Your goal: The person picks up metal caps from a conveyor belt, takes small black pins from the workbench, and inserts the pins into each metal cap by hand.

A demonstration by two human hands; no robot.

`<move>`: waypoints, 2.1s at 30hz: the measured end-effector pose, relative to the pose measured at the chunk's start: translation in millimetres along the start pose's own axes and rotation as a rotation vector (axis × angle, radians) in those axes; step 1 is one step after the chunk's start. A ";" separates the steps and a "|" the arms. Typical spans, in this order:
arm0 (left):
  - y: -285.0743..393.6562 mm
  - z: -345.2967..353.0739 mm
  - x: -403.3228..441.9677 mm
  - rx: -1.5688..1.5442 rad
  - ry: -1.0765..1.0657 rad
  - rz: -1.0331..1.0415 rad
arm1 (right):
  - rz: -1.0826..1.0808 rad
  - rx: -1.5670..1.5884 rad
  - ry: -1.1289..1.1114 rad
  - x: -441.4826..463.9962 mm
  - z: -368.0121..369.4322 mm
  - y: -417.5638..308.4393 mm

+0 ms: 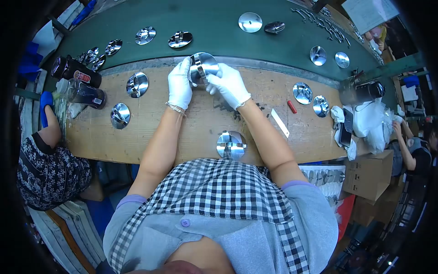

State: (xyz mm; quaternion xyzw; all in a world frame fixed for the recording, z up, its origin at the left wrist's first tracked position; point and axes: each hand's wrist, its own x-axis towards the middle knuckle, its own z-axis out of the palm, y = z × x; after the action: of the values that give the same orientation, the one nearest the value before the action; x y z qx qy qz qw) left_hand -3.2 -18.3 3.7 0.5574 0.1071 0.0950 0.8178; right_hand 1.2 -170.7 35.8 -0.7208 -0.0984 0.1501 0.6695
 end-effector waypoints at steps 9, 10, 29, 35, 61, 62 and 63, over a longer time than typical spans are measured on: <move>-13.3 -3.5 6.3 -0.153 0.013 0.056 | -0.096 0.051 0.075 -6.0 -0.5 9.1; -15.4 -6.5 8.3 -0.177 0.011 0.028 | -0.105 0.179 0.105 -6.9 -2.4 12.1; -30.7 -9.1 20.1 0.470 -0.016 0.203 | -0.059 -0.341 0.048 -23.9 -16.4 24.7; -6.6 7.7 -3.1 0.680 -0.100 0.183 | 0.010 -0.279 0.058 -16.7 -18.5 34.4; -5.1 7.0 -3.1 -0.118 -0.169 -0.131 | -0.204 -0.088 0.235 -5.9 5.1 16.4; -6.6 6.6 -1.8 -0.117 -0.169 -0.129 | -0.206 -0.087 0.235 -5.6 7.1 15.1; -11.0 5.4 -0.9 -0.067 -0.166 -0.081 | -0.199 -0.073 0.234 -6.5 9.3 13.3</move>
State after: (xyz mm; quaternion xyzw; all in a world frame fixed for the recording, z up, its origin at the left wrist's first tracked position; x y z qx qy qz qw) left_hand -2.1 -27.4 -4.5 0.5307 0.0580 0.0189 0.8453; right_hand -8.8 -165.4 22.6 -0.7440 -0.0959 -0.0058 0.6612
